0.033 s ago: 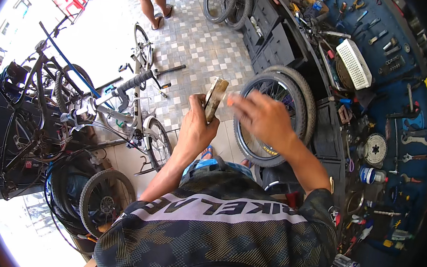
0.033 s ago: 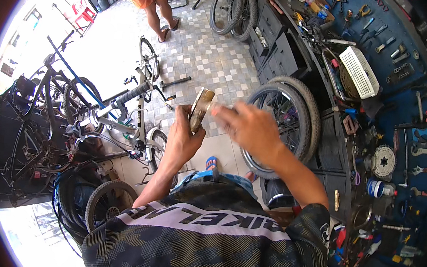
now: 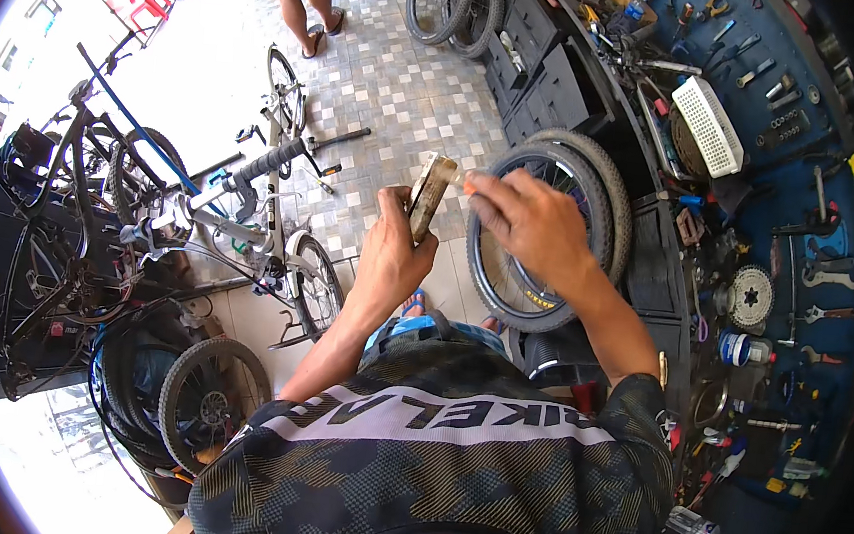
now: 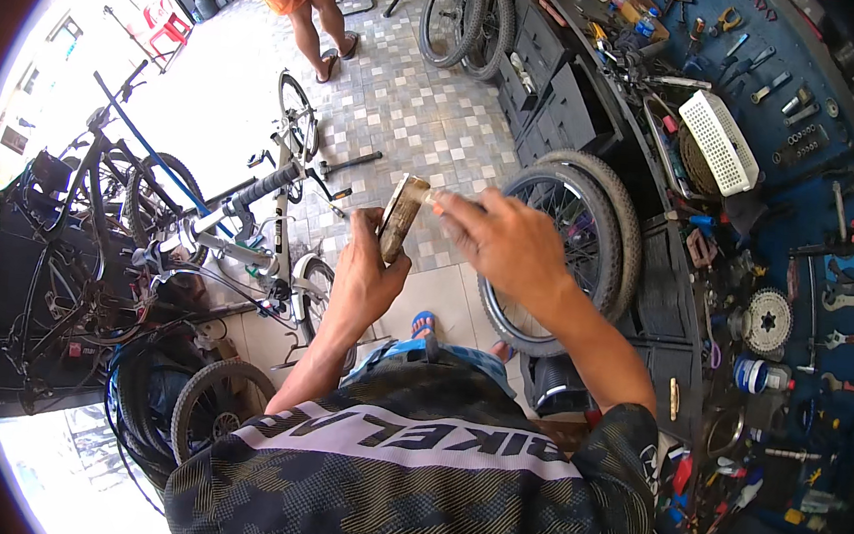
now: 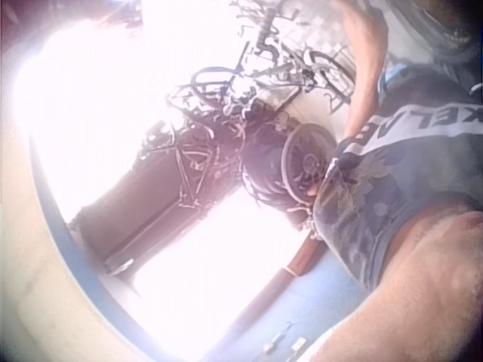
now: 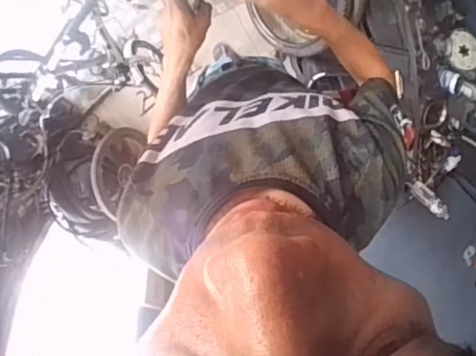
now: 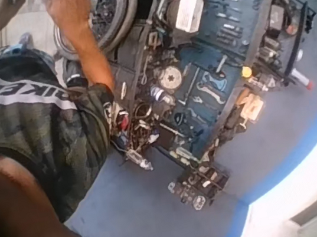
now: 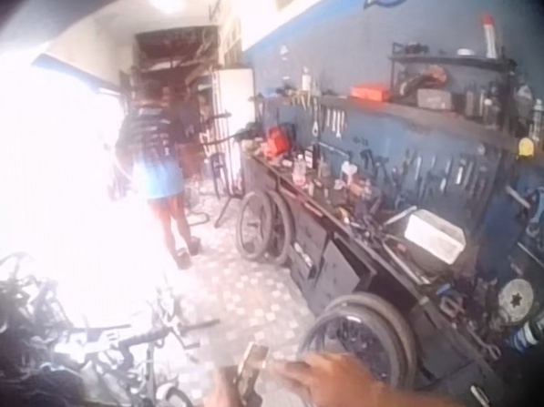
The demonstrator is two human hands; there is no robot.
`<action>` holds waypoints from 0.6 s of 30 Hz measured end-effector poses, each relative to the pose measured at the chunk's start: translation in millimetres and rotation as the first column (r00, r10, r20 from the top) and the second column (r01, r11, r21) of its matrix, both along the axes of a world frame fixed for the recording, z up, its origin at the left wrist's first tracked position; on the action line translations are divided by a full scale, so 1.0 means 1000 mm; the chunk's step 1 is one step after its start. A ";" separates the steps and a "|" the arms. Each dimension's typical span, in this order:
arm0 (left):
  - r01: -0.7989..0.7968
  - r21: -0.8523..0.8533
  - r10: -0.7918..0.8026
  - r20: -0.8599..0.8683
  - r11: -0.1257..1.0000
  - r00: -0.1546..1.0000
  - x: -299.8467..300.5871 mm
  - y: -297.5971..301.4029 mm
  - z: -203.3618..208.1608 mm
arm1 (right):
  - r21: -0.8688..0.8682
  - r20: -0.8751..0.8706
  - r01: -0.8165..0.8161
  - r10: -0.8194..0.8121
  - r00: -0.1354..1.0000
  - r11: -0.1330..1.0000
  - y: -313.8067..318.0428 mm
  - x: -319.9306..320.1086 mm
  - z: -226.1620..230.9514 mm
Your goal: The person holds a cylindrical metal part and scrapes its surface with a small orange tool. After scraping, the person wipes the part with a dark cloth. The task is performed in a bicycle repair shop with multiple bicycles and tools visible.
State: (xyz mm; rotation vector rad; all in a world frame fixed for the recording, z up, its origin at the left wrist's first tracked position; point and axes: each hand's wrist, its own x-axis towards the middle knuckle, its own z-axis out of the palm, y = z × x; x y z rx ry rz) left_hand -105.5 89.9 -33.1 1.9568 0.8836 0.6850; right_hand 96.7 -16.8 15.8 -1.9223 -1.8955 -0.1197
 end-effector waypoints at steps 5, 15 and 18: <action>0.010 0.103 -0.011 0.007 0.995 1.000 0.005 0.005 -0.001 | -0.031 0.078 -0.097 0.099 0.992 0.995 0.001 -0.005 0.005; 0.039 0.178 -0.034 -0.030 0.983 0.999 0.004 0.005 0.001 | -0.022 0.031 -0.045 0.045 0.998 0.999 0.004 0.005 0.003; 0.035 0.216 -0.034 -0.011 0.976 0.999 0.006 0.009 -0.005 | -0.019 0.003 -0.067 0.067 0.998 0.998 0.002 -0.001 0.004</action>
